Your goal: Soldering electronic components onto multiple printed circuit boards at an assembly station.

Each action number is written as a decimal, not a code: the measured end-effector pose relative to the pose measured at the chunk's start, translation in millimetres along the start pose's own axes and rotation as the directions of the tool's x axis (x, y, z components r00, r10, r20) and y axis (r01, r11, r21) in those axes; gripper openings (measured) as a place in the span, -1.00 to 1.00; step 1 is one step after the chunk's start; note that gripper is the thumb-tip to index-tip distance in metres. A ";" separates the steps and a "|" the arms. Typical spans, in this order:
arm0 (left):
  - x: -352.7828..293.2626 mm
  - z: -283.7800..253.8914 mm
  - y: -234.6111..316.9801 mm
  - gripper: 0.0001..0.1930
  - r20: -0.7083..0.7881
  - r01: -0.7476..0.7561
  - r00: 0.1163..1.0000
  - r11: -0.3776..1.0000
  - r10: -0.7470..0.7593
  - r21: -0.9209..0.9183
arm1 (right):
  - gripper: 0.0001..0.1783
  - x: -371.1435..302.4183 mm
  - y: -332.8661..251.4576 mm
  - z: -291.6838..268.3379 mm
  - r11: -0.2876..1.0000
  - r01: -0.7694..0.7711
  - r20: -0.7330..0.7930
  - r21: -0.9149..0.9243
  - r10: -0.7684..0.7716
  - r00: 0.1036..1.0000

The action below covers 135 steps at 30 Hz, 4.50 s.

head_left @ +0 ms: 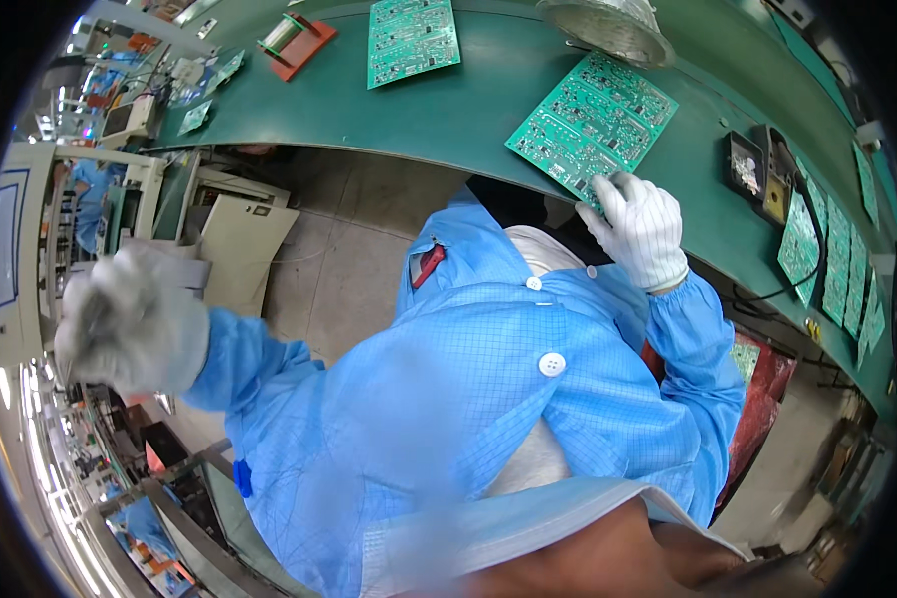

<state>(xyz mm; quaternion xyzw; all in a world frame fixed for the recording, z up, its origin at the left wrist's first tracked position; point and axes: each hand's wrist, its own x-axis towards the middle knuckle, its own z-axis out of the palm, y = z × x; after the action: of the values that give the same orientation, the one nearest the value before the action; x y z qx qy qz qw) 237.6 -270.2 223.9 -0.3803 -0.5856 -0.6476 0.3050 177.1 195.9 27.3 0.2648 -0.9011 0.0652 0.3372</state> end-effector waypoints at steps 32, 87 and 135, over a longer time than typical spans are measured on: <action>-51.3 269.6 -260.0 -0.58 0.669 -0.229 0.536 0.674 -0.515 0.702 | -0.46 -43.1 117.2 -31.2 0.034 -0.451 -0.079 0.892 0.994 -0.080; -27.1 295.2 -353.9 -0.70 0.633 -0.151 0.747 0.876 -0.202 0.457 | -0.59 -35.5 85.0 2.4 0.591 -0.473 -0.086 0.654 0.679 0.729; -38.2 298.8 -358.2 -0.72 0.614 -0.202 0.765 0.831 -0.197 0.519 | -0.68 -8.6 128.3 -23.5 0.707 -0.447 0.073 0.548 0.492 0.868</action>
<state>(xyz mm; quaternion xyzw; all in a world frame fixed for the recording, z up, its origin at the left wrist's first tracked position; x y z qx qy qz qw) -3.0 69.7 10.3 -0.4739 -0.8156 -0.2771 0.1832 129.1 315.9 47.6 0.1092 -0.8671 0.4142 0.2543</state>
